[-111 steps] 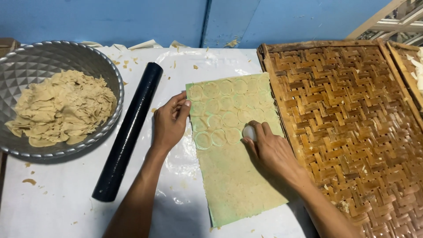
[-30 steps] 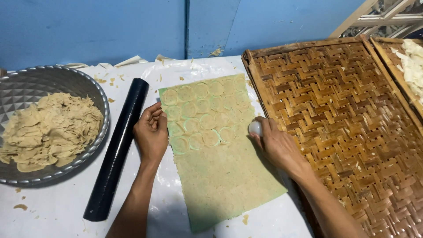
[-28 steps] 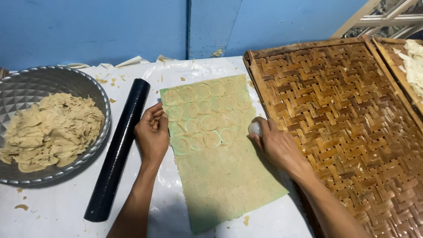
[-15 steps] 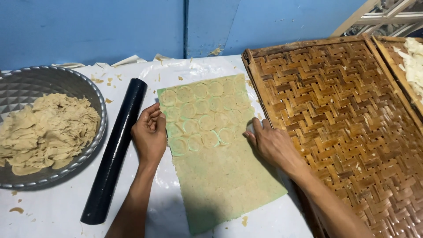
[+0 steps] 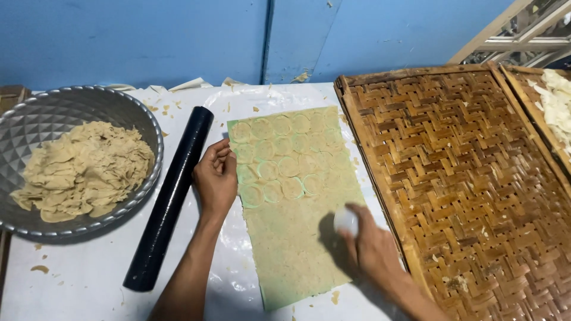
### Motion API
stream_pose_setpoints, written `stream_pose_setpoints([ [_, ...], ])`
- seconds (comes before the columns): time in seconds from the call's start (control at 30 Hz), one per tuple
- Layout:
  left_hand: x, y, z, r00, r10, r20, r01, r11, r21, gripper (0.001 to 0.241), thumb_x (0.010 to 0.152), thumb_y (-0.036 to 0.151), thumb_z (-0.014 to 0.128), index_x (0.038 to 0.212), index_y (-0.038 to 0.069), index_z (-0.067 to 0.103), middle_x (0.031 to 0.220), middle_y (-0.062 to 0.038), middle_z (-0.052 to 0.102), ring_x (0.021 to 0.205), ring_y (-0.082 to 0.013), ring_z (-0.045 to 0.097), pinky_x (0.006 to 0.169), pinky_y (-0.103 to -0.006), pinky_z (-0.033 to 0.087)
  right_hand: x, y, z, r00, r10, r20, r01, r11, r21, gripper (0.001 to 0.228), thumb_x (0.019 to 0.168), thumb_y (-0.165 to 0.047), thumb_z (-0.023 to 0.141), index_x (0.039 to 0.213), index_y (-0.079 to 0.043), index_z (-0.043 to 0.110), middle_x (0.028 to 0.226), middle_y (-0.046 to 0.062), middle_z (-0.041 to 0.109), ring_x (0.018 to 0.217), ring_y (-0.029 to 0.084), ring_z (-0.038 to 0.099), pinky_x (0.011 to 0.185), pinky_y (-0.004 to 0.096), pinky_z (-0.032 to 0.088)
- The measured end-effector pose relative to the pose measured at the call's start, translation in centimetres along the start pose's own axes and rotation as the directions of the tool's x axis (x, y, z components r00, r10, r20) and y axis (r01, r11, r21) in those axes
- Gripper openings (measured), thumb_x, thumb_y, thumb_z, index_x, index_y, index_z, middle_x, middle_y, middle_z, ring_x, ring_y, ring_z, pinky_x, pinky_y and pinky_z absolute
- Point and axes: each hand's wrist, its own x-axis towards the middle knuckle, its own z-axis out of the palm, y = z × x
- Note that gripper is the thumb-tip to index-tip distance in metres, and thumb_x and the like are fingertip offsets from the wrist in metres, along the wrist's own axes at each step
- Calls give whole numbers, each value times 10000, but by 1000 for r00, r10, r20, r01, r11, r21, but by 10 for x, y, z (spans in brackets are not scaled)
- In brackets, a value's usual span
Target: Rolling out dough and cutting it into circular shapes using a mold.
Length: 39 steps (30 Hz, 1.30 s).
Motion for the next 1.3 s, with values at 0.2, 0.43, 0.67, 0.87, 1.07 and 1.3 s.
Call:
stream_pose_setpoints([
  [0.2,0,-2,-1,1000,8,1,-8,999,-33,311,927,-57,581,1233,-79,635,1025,-144,729,874,-149,725,782,-223,599,-84,50,66,905,-420,70,424,903,-63,590,1047,-656,282,1232,-144,509,894,66,641,618,176,669,499,336,666],
  [0.43,-2,2,-6,1000,-12,12,12,1000,16,379,933,6,591,1305,-45,648,897,-64,750,705,-99,673,638,-207,533,-35,70,57,790,-539,-294,515,842,-159,550,1012,-612,506,1327,-178,385,823,35,643,567,133,639,413,249,580],
  [0.67,-1,-1,-6,999,26,28,-26,1000,3,436,918,-13,564,1350,-30,616,1086,-126,782,752,-115,707,635,-217,554,21,21,8,994,-65,89,76,990,-120,544,1010,-379,455,1342,36,340,943,273,660,577,327,720,411,358,658],
  [0.87,-5,2,-6,1000,-17,6,18,994,-109,425,948,35,566,1368,-1,620,1139,-253,738,1100,-373,709,910,-451,604,63,-66,22,941,-95,326,172,961,-217,468,979,-351,543,1327,-47,465,1000,203,697,789,466,751,712,600,594],
  [1.07,-2,-5,-5,1000,-18,23,20,992,-128,428,941,42,571,1362,-12,619,1128,-260,740,1139,-399,681,930,-463,599,86,-94,46,901,-118,418,266,910,-317,518,1025,-465,412,1340,-58,473,993,113,600,761,418,755,690,546,606],
  [1.3,-1,-8,-2,1000,-1,19,3,998,-65,407,946,57,578,1346,22,645,1085,-210,765,1123,-356,702,900,-421,612,84,-93,76,912,-6,411,227,841,-491,544,1055,-463,310,1348,-26,445,932,87,564,655,388,754,609,505,603],
])
